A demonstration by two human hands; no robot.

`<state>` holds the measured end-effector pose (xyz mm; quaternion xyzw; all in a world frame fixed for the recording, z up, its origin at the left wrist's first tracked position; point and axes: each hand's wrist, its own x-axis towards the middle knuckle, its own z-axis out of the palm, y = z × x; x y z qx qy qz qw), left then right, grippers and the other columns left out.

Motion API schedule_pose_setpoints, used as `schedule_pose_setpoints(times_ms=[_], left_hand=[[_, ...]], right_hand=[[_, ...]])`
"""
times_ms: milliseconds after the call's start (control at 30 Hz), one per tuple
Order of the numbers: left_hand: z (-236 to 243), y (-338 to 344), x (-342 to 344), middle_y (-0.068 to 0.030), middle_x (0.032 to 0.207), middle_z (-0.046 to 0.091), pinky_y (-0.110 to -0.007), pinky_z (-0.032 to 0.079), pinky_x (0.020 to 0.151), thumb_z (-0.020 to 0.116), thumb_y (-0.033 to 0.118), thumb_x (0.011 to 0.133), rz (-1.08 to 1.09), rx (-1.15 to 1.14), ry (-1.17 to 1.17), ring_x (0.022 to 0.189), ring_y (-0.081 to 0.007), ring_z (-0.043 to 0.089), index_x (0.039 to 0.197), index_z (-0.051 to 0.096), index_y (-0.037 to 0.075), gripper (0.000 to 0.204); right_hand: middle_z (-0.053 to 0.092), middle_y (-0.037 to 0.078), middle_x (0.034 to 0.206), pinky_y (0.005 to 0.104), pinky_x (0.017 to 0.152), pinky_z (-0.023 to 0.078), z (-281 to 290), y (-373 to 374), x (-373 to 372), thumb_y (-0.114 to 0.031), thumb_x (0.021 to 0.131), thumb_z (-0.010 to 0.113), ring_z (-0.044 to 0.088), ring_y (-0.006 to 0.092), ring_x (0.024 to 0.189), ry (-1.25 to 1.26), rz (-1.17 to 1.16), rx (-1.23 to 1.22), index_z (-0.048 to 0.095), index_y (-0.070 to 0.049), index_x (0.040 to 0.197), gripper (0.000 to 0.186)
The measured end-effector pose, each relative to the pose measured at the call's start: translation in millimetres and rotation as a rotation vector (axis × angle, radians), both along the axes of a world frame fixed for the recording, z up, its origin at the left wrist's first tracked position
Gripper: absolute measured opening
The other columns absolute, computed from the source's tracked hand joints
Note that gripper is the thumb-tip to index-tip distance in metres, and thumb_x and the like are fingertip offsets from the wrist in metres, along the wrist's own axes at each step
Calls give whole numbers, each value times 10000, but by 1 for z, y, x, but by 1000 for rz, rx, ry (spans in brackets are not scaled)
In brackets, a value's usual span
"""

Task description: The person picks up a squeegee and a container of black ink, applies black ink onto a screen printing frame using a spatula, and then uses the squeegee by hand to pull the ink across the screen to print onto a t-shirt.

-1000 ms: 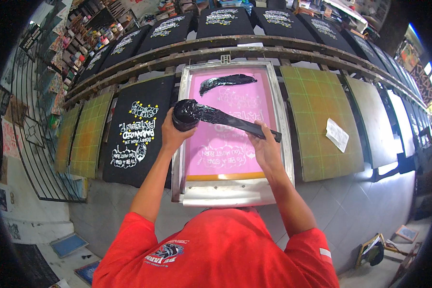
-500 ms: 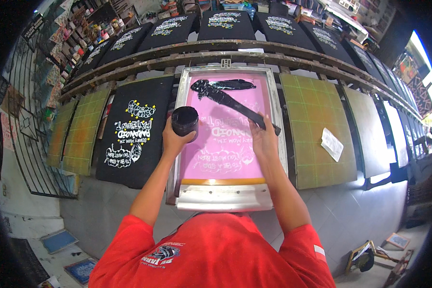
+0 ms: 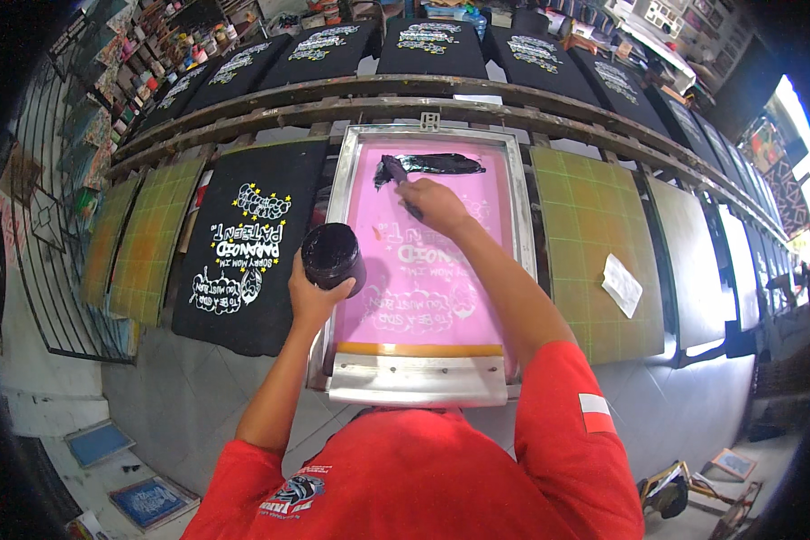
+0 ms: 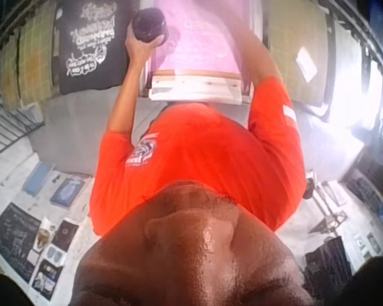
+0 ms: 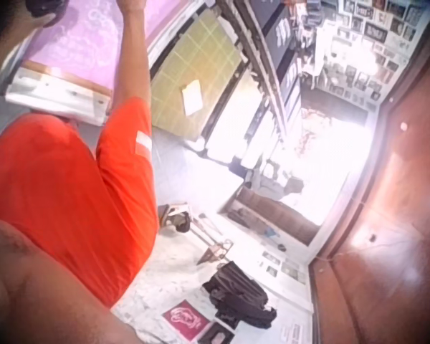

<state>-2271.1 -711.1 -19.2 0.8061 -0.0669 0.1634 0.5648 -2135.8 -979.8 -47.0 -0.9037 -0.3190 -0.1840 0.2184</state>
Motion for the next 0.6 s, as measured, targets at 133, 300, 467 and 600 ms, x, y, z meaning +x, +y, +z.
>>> schedule_pose_setpoints(times_ms=[133, 300, 467, 600], left_hand=[[-4, 13, -6, -142, 1092, 652, -345, 503, 893, 881, 150, 551, -3, -39, 49, 1001, -224, 636, 1233, 513, -7, 791], [-6, 22, -12, -148, 1113, 649, -346, 500, 903, 875, 138, 551, 28, -34, 60, 1017, -230, 636, 1257, 502, -9, 813], [-2, 29, -20, -143, 1124, 646, -343, 496, 914, 869, 118, 552, 64, -46, 82, 1028, -220, 631, 1275, 488, -12, 828], [-4, 30, -22, -144, 1127, 644, -338, 498, 915, 865, 98, 551, 33, -127, 87, 1027, -211, 629, 1283, 479, -20, 835]], right_hand=[[616, 101, 1201, 344, 853, 528, -14, 7, 4, -86, 829, 593, 596, 268, 1033, -11, 110, -462, 593, -35, 1169, 344], [610, 95, 996, 352, 771, 557, -19, -5, 5, -38, 764, 591, 607, 270, 949, -81, 128, -529, 593, -22, 956, 193], [607, 103, 966, 345, 729, 561, -2, -10, 6, -51, 779, 576, 616, 270, 921, -120, 72, -574, 590, -15, 952, 177], [605, 101, 949, 351, 697, 566, 9, 1, 1, -68, 786, 566, 621, 271, 903, -174, 106, -477, 588, -11, 945, 170]])
